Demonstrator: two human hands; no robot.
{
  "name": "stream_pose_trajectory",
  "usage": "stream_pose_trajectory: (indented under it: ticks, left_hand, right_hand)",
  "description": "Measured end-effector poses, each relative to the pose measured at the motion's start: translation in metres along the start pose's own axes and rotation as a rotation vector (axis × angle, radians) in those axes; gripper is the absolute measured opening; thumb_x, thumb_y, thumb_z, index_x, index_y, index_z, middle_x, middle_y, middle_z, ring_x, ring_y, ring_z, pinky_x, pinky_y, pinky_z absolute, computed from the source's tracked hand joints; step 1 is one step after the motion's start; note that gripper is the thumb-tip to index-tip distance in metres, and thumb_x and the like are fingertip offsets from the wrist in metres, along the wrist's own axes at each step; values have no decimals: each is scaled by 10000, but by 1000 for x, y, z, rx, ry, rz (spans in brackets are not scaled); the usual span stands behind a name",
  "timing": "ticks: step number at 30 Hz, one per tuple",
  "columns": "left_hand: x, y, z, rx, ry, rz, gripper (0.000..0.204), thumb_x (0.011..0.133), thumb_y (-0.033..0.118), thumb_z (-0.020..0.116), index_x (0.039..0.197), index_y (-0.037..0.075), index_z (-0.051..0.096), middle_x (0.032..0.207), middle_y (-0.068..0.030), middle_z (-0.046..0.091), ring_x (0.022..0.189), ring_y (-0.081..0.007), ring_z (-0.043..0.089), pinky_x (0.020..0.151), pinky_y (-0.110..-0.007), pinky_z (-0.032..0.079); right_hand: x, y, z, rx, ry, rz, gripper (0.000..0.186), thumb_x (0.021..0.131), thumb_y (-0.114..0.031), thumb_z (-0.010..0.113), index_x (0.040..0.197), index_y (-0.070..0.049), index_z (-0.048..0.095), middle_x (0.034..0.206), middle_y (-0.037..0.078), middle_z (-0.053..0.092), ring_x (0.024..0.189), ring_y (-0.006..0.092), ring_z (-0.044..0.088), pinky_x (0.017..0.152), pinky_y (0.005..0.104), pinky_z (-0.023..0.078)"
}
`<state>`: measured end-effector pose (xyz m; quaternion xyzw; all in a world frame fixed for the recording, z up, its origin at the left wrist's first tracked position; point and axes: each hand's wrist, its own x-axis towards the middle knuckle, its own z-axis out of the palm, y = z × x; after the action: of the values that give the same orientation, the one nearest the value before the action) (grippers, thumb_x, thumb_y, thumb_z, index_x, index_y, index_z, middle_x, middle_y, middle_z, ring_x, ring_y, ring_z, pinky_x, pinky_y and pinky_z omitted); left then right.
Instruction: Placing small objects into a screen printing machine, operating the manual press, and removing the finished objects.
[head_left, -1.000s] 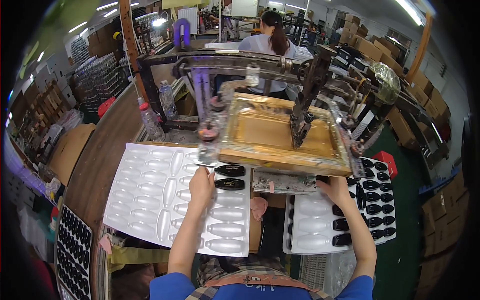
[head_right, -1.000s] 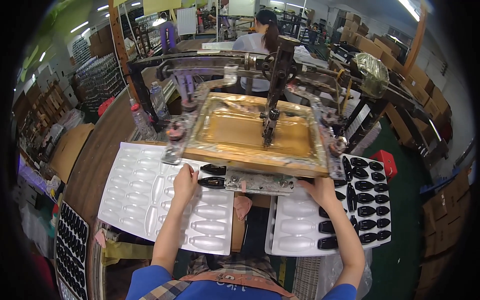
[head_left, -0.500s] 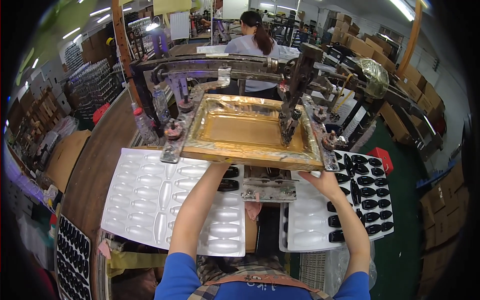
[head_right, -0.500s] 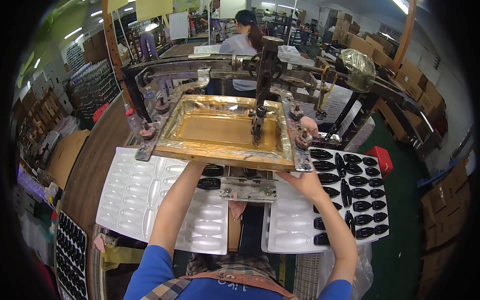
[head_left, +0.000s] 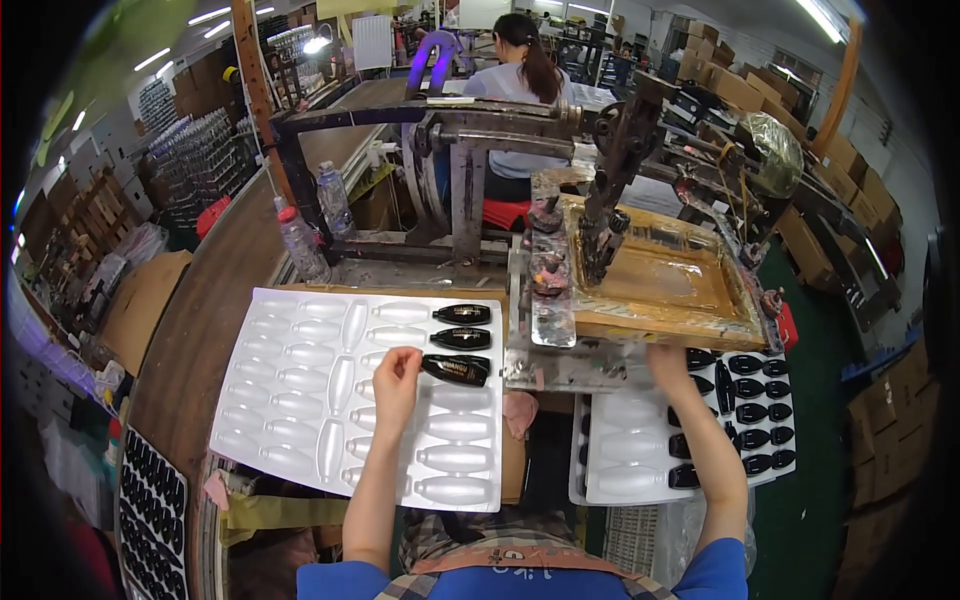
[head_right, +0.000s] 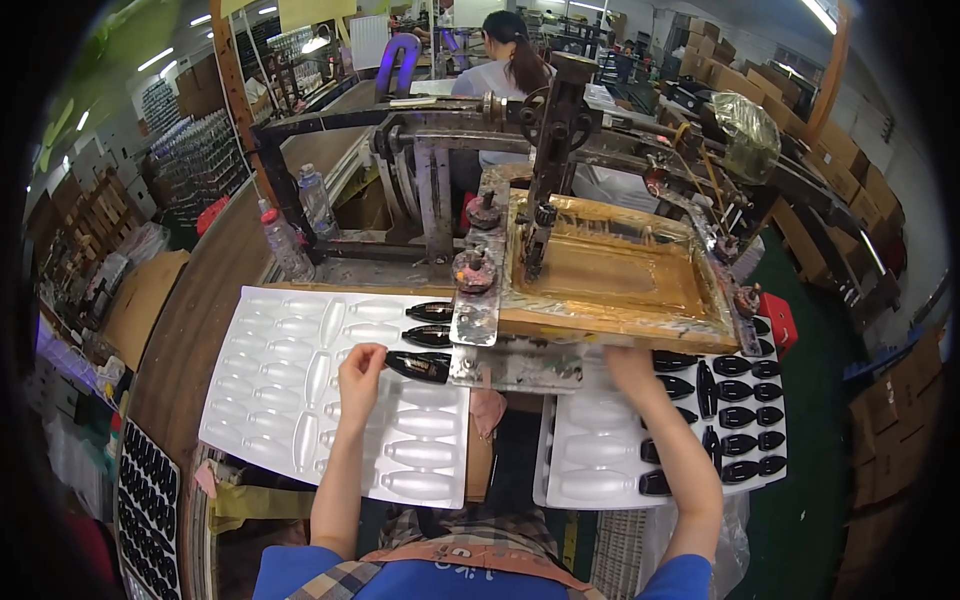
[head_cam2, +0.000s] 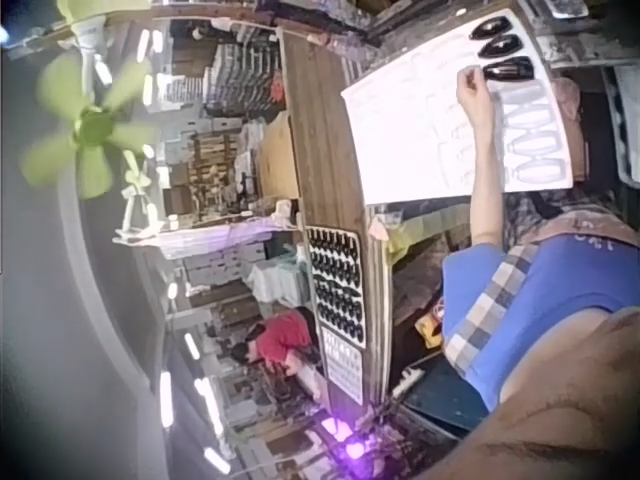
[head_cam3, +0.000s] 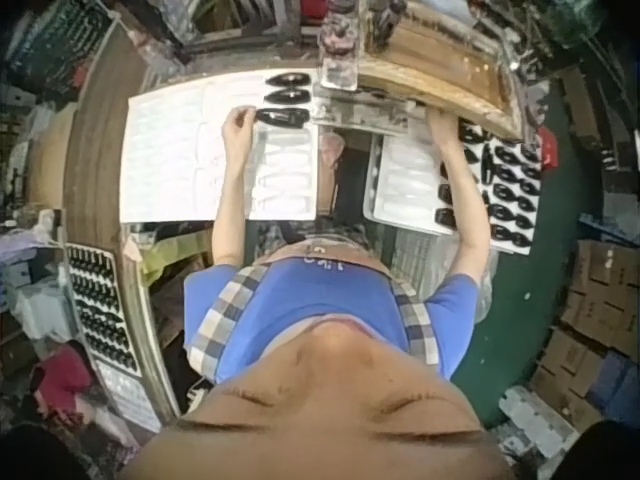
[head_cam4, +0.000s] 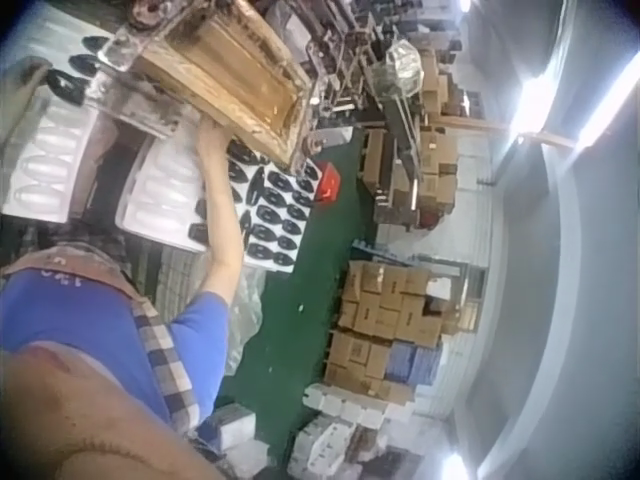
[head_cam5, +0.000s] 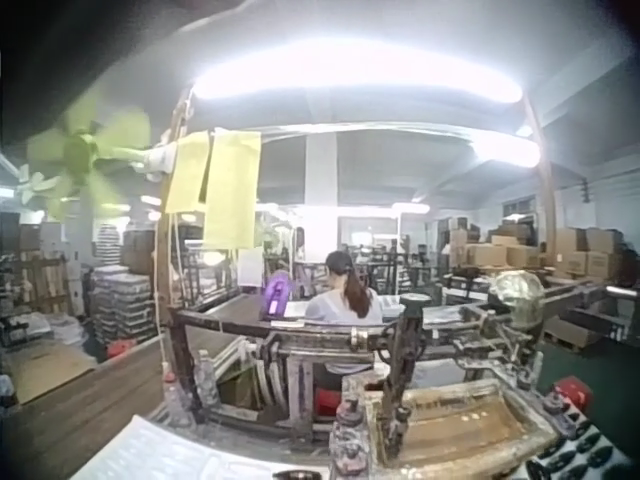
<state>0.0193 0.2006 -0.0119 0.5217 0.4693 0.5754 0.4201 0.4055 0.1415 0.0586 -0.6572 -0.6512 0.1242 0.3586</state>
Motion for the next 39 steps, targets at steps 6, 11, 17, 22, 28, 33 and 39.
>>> stream_pose_trajectory:
  ticks: [6, 11, 17, 22, 28, 33, 39]
  left_hand:
    - [-31, -13, 6, 353, 27, -97, 122, 824, 100, 548, 856, -17, 566, 689, -85, 567, 590, -133, 505, 572, -246, 416]
    - [-38, -10, 3, 732, 38, 181, 93, 791, 67, 547, 856, 1, 539, 763, -129, 533, 711, -286, 524, 639, -353, 420]
    - [-6, 68, 29, 360, 51, 460, 123, 794, 47, 537, 898, -16, 554, 837, -154, 545, 815, -310, 523, 731, -365, 408]
    - [50, 78, 74, 392, -381, 396, 310, 812, 102, 540, 1105, 8, 495, 1112, -163, 523, 1051, -275, 491, 899, -330, 369]
    - [107, 5, 111, 89, -276, 510, 264, 821, 103, 529, 1068, 13, 510, 1045, -127, 538, 987, -235, 505, 870, -309, 386]
    - [152, -60, 76, -236, 4, 384, 176, 820, 81, 523, 977, 8, 557, 923, -97, 578, 896, -203, 531, 815, -295, 415]
    - [27, 63, 9, -102, 39, 128, 139, 835, 107, 578, 873, -24, 600, 778, -14, 587, 722, -63, 519, 656, -190, 417]
  right_hand:
    - [19, 34, 6, -447, -35, -176, 332, 816, -164, 513, 1129, -56, 493, 1167, 127, 502, 1119, 297, 428, 942, 380, 339]
    - [18, 67, 9, -650, -100, -278, 415, 775, -183, 568, 1166, -83, 468, 1159, 151, 500, 1124, 320, 420, 952, 392, 338]
    - [8, 52, -17, -363, 58, -150, 434, 724, -54, 579, 1143, -83, 466, 1108, 193, 516, 901, 281, 535, 760, 332, 427]
    - [-8, -20, -38, 222, 6, -51, 494, 688, -51, 620, 1158, -100, 479, 1130, 90, 485, 695, 93, 510, 538, 205, 391]
    - [-3, -46, -27, 127, 28, -146, 595, 667, -223, 724, 1172, -40, 468, 1197, 103, 464, 995, 207, 519, 775, 282, 438]
    - [16, -112, 13, 167, -264, -110, 601, 706, -318, 716, 1161, -9, 473, 1118, 113, 531, 1046, 198, 478, 909, 299, 354]
    - [9, -104, 23, 126, -262, -48, 708, 690, -445, 688, 1172, 12, 443, 1119, 175, 531, 1059, 282, 497, 888, 338, 382]
